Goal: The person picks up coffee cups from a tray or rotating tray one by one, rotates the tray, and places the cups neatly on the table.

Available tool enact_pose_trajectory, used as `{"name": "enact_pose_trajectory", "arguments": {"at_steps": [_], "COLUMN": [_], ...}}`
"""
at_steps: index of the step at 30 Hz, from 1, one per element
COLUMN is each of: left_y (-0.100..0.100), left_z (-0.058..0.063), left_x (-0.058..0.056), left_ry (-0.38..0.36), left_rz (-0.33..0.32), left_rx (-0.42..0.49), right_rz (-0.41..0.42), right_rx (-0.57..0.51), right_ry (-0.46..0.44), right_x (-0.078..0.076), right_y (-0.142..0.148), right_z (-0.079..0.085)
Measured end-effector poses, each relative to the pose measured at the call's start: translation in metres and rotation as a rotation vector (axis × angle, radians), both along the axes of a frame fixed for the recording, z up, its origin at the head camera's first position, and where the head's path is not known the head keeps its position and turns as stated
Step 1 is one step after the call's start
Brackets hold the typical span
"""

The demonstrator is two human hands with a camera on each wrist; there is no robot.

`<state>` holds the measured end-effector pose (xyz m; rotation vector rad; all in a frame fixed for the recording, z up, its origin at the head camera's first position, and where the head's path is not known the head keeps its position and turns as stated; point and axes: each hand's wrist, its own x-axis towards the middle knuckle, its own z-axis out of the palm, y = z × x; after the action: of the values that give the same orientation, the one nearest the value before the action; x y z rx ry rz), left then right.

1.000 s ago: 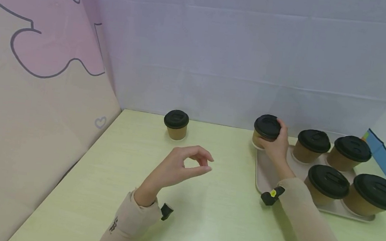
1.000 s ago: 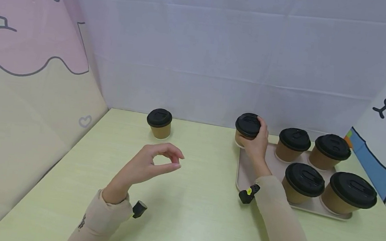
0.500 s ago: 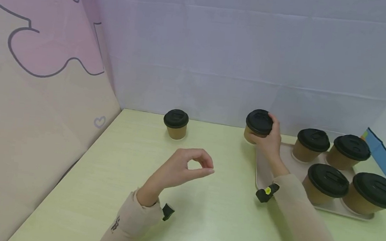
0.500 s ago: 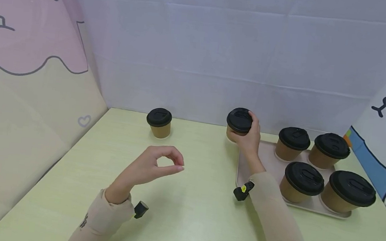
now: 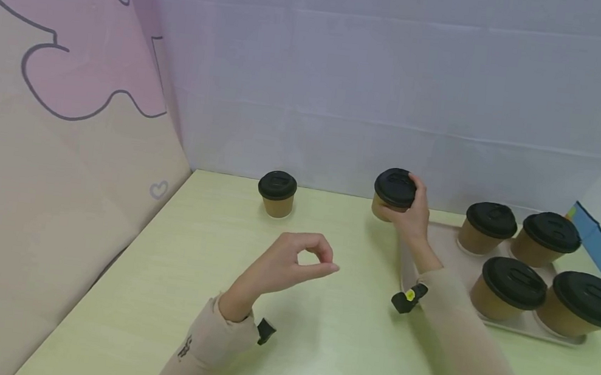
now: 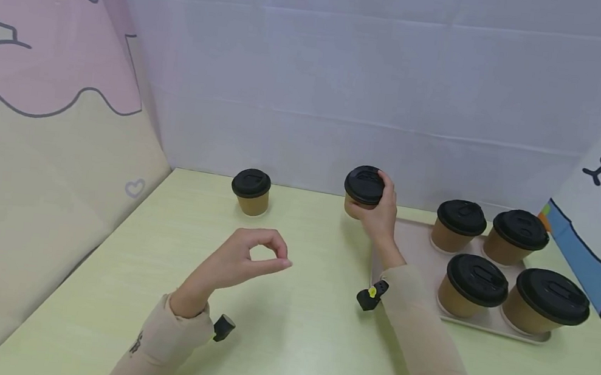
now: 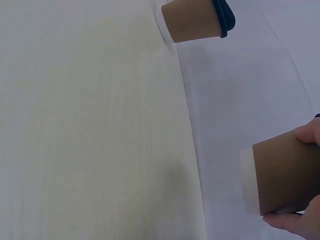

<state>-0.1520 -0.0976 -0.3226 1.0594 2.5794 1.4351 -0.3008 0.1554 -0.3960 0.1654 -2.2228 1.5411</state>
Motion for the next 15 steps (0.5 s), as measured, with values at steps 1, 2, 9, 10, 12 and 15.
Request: {"name": "enact_pose_trajectory", "arguments": {"at_steps": [1,2,9,10,12,15], "left_y": [0.000,0.000,0.000,0.000,0.000,0.000], "left_z": [0.000,0.000,0.001,0.001,0.001,0.001], "left_x": [0.000,0.000,0.000,0.000,0.000,0.000], "left_ry": [-0.001,0.001,-0.003,-0.010,-0.020,-0.034], "left_rz": [-0.001,-0.002,-0.017,-0.020,-0.023,-0.031], "left_rx": [-0.002,-0.006,-0.033,-0.036,-0.043,-0.047], "right_rz": [0.003,0.009,0.014,0.015,0.015,0.021], "right_rx": [-0.004,-0.009,0.026,0.028,0.033,0.033], "right_ry": [0.000,-0.001,-0.032,-0.035,-0.036,-0.025], "right_x": [-0.001,-0.001,-0.002,-0.002,-0.002,-0.001], "right_y": [-0.001,-0.003,-0.013,-0.014,-0.017,-0.021], "right_z": [0.000,0.000,-0.003,-0.003,-0.004,-0.006]}}
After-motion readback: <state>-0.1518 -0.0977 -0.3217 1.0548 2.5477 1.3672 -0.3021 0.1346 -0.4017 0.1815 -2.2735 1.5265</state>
